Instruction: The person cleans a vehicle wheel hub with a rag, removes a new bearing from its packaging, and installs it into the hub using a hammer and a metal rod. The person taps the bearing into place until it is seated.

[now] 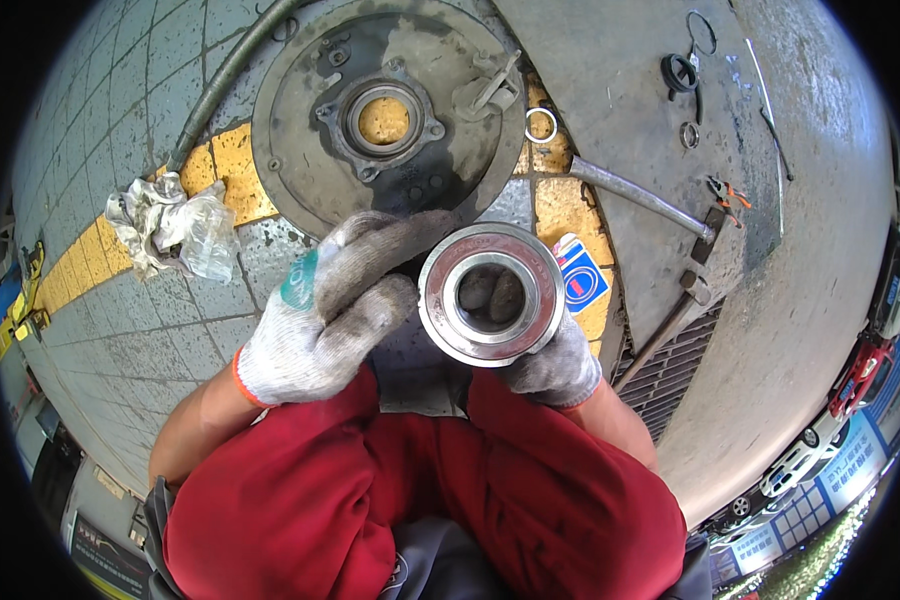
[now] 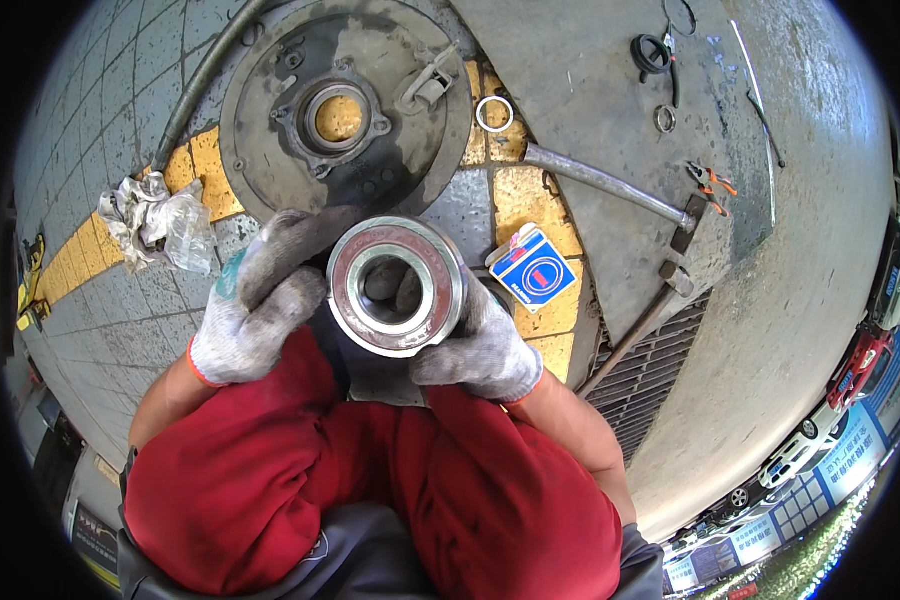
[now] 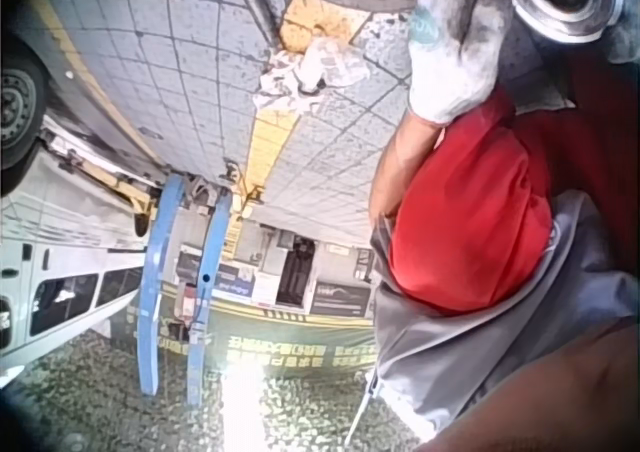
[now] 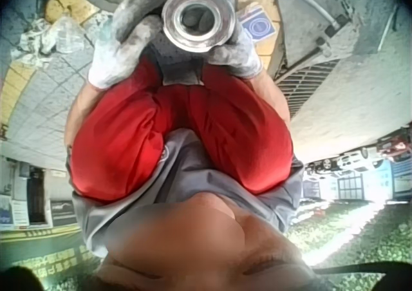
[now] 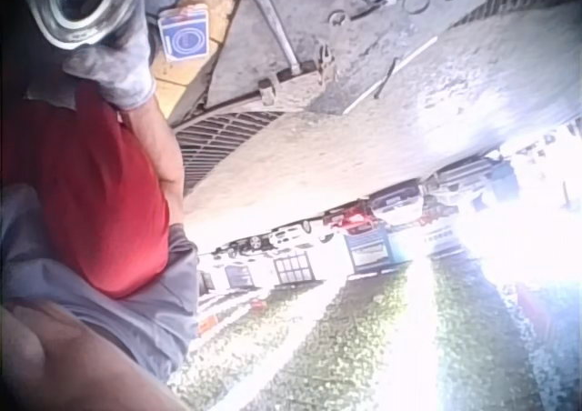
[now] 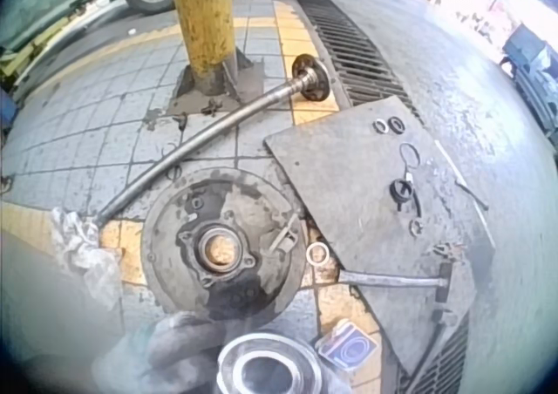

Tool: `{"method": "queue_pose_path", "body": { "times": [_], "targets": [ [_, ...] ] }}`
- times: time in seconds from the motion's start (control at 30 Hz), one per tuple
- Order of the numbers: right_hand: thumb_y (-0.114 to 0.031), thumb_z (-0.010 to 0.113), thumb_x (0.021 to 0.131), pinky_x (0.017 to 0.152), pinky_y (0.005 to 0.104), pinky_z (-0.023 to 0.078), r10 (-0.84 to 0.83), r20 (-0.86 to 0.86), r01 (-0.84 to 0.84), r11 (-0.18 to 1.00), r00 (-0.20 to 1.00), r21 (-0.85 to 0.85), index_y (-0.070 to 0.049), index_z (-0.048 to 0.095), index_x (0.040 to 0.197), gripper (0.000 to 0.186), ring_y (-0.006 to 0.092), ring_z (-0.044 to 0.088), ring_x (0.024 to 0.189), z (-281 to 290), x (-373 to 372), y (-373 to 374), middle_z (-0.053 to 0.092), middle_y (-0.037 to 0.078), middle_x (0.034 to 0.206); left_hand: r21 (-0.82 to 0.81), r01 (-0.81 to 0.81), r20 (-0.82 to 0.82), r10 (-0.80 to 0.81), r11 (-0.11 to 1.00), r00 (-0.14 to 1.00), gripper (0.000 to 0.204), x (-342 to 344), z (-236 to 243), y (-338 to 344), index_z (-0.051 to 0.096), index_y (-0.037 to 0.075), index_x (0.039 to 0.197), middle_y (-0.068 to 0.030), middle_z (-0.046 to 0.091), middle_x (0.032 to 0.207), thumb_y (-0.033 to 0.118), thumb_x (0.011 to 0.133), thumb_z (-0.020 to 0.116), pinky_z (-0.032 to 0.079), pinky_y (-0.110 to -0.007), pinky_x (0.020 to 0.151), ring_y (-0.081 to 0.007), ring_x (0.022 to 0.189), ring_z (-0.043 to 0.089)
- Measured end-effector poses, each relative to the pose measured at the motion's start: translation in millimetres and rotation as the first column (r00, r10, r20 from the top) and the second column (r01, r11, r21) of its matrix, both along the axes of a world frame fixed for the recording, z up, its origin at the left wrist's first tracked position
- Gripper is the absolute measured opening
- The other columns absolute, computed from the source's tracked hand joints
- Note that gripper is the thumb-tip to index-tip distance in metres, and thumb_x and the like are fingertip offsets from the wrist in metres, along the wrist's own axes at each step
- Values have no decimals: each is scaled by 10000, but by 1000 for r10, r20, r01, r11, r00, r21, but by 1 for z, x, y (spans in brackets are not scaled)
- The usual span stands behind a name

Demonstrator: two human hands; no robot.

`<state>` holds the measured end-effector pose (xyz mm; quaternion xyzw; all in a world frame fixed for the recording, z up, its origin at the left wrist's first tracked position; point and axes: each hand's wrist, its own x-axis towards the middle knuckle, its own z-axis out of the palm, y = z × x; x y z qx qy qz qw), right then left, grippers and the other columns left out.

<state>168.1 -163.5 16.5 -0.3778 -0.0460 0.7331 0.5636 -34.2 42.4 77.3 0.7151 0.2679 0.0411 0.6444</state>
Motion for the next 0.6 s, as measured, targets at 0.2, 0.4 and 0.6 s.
{"method": "queue_pose_path", "body": {
  "times": [0.2, 0.4, 0.6],
  "targets": [
    [-192, 1061, 662, 1249, 415, 433, -18, -16, 18, 1000, 1000, -10, -13, 429, 1668, 1202, 209, 578, 1447, -14, -5, -6, 618, 77, 1574, 83, -4, 69, -2, 997, 998, 530, -2, -5, -2, 588, -42, 1549, -241, 664, 1381, 174, 1066, 607, 508, -461, 1113, -402, 1261, 663],
    [-193, 1064, 652, 1245, 416, 439, -6, -28, 4, 998, 1000, -69, -4, 451, 1651, 1188, 218, 585, 1447, -8, -1, -4, 619, 83, 1578, 67, -5, 54, 2, 998, 999, 620, 0, -5, -1, 575, -90, 1539, -214, 668, 1338, 333, 1086, 583, 526, -419, 1024, -319, 1173, 685],
    [-139, 1048, 677, 1238, 419, 447, -75, -88, 71, 996, 993, -48, -2, 446, 1652, 1154, 219, 586, 1443, -12, -6, -8, 614, 91, 1583, 142, 34, 60, -43, 989, 997, 532, -1, -3, 1, 579, -17, 1564, -222, 660, 1358, 125, 1052, 613, 535, -436, 1081, -349, 1200, 685]
  ]
}}
